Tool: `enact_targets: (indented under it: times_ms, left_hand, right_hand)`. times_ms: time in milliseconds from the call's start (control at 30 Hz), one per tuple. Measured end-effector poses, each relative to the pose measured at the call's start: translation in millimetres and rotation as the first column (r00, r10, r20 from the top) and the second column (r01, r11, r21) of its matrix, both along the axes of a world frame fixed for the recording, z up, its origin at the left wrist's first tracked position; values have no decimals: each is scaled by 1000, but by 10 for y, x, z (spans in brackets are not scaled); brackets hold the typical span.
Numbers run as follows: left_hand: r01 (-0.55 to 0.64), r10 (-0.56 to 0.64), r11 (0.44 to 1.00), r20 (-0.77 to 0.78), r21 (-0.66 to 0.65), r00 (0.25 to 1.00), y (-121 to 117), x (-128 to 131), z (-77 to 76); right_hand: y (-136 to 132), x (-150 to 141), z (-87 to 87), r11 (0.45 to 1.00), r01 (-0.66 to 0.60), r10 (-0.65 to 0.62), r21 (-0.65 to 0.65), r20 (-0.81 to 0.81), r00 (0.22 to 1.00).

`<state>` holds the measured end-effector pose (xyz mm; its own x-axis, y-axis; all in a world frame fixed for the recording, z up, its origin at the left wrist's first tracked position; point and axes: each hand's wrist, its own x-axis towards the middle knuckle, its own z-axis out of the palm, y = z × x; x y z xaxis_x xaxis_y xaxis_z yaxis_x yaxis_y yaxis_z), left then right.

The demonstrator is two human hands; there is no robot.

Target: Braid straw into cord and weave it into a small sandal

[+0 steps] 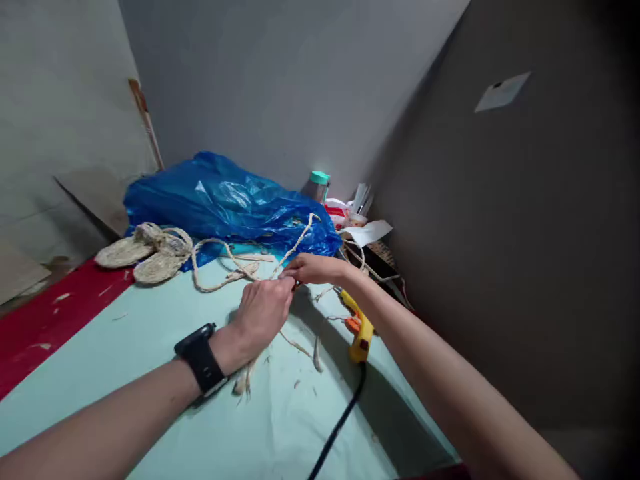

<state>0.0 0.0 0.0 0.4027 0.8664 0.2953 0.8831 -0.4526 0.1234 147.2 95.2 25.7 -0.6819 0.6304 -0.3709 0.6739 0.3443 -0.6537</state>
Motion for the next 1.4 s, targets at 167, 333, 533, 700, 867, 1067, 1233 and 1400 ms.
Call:
enact_targets:
  times_ms: [167, 333, 533, 700, 867, 1067, 1233, 1400]
  left_hand:
    - [41, -40, 998, -22, 42, 999, -22, -14, -51]
    - [51, -51, 994, -1, 95, 999, -4, -39, -74]
    - [-25, 10, 990, 109, 141, 994, 50, -69, -89]
    - [-85, 50, 985, 222, 151, 974, 108, -85, -92]
    - [-71, 30, 989, 294, 130, 955, 122, -77, -105]
    - [0, -21, 999, 426, 49, 905, 97, -10, -164]
    - [69, 10, 992, 625, -102, 781, 78, 23, -112]
    - [251, 157, 900, 802, -357, 577, 125, -8, -94]
  right_hand:
    - [52, -75, 74, 998, -42, 40, -48, -44, 998]
    - [-39, -60, 79, 997, 43, -53, -63, -165, 985]
    - [-193, -29, -3, 940, 342, -314, 10, -371, 874]
    - [-437, -4, 31, 846, 518, -377, 127, -546, 749]
    - [-781, -39, 33, 745, 616, -345, 256, -643, 684]
    - [-1093, -77, -135, 649, 698, -330, 303, -715, 617]
    - [-1088, -20, -298, 634, 739, -369, 228, -750, 548]
    - [-1012, 14, -378, 590, 784, -430, 192, -747, 507]
